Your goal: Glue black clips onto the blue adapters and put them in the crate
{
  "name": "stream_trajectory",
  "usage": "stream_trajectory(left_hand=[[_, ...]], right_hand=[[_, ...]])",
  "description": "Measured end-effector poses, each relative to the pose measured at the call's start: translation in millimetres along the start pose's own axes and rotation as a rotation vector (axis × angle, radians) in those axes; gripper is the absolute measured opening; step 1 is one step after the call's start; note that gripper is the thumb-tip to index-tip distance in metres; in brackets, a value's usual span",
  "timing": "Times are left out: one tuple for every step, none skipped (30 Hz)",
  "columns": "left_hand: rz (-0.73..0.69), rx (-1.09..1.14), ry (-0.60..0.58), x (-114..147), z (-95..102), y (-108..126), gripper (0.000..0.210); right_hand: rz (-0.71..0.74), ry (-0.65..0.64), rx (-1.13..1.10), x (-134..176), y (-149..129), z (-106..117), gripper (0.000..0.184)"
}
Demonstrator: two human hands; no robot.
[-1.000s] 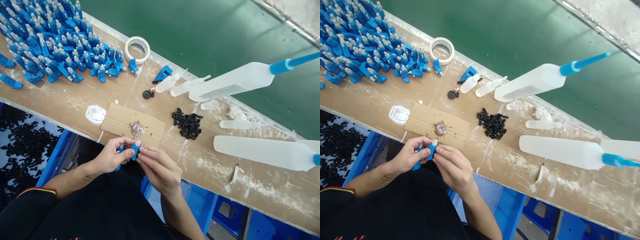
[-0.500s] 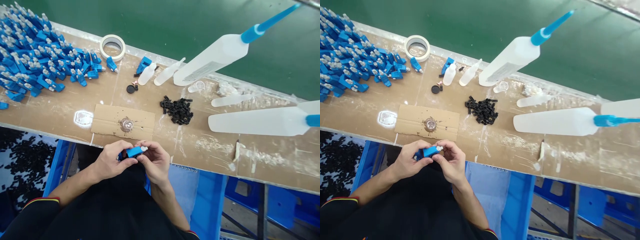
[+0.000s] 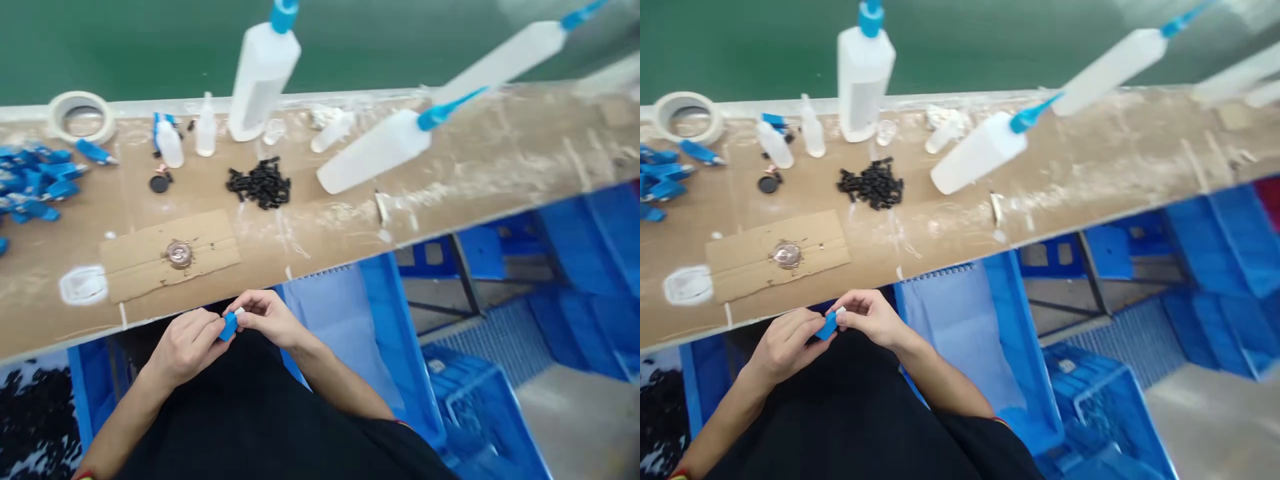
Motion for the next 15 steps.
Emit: stream_trajectory(left_hand=[[0.023,0.066,-0.043,-2.3,-10.0,-1.6,0.019],[0.061,0.141,-0.074,-4.3,-20.4,-2.6,0.024],[0.119,0.222,-0.085,-5.8,-30.3,-3.6,0.032],[0.200,0.307,-0.073,-6.3,-39.4,-5.2,0.038],[0.302,0.406,-0.045,-5.0,-48.5,-7.6,0.041],[0.416,0.527,-0.017,-1.8,-58.7,-10.2,0.039],[0.531,0.673,0.002,3.1,-70.5,-12.0,0.036],[0.637,0.832,0.005,9.0,-83.4,-12.3,0.034],[0.725,0.981,-0.014,15.3,-96.1,-10.6,0.034],[0.790,1.102,-0.055,21.5,-107.2,-7.1,0.037],[0.833,1.181,-0.107,27.5,-115.1,-3.3,0.042],[0.856,1.216,-0.162,33.3,-119.6,0.2,0.047],[0.866,1.218,-0.216,38.8,-121.1,3.1,0.050],[0.867,1.199,-0.268,43.7,-120.3,5.7,0.051],[0.864,1.172,-0.316,47.9,-118.0,8.2,0.049]], right_hand=[[-0.012,0.040,-0.011,8.6,6.3,12.7,0.035],[-0.004,0.095,-0.005,19.2,11.2,29.5,0.039],[0.024,0.197,0.034,32.5,14.0,53.3,0.044],[0.061,0.325,0.087,48.7,15.0,82.2,0.049],[0.107,0.499,0.177,68.8,13.6,116.5,0.053],[0.170,0.779,0.294,96.9,8.3,157.3,0.057],[0.200,0.948,0.331,121.1,7.6,191.9,0.057],[0.219,1.073,0.350,142.0,8.6,224.4,0.055],[0.232,1.199,0.369,161.4,10.2,255.6,0.054],[0.230,1.317,0.390,177.8,12.8,284.7,0.053],[0.217,1.418,0.406,190.4,16.3,311.2,0.052],[0.196,1.501,0.418,198.8,20.4,335.2,0.051],[0.170,1.567,0.428,203.2,24.4,356.8,0.049],[0.143,1.614,0.437,203.9,28.1,376.2,0.046],[0.117,1.643,0.445,201.3,31.1,393.6,0.043]])
Point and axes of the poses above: each hand's wrist, its own x-axis away from the middle knuckle, its own z-axis out of the back of the hand, y = z × x, the point moved 8 cm from there along -x, towards the middle knuckle, and after that the axes turned 2 degrees about -z, right-handed, at the moved point
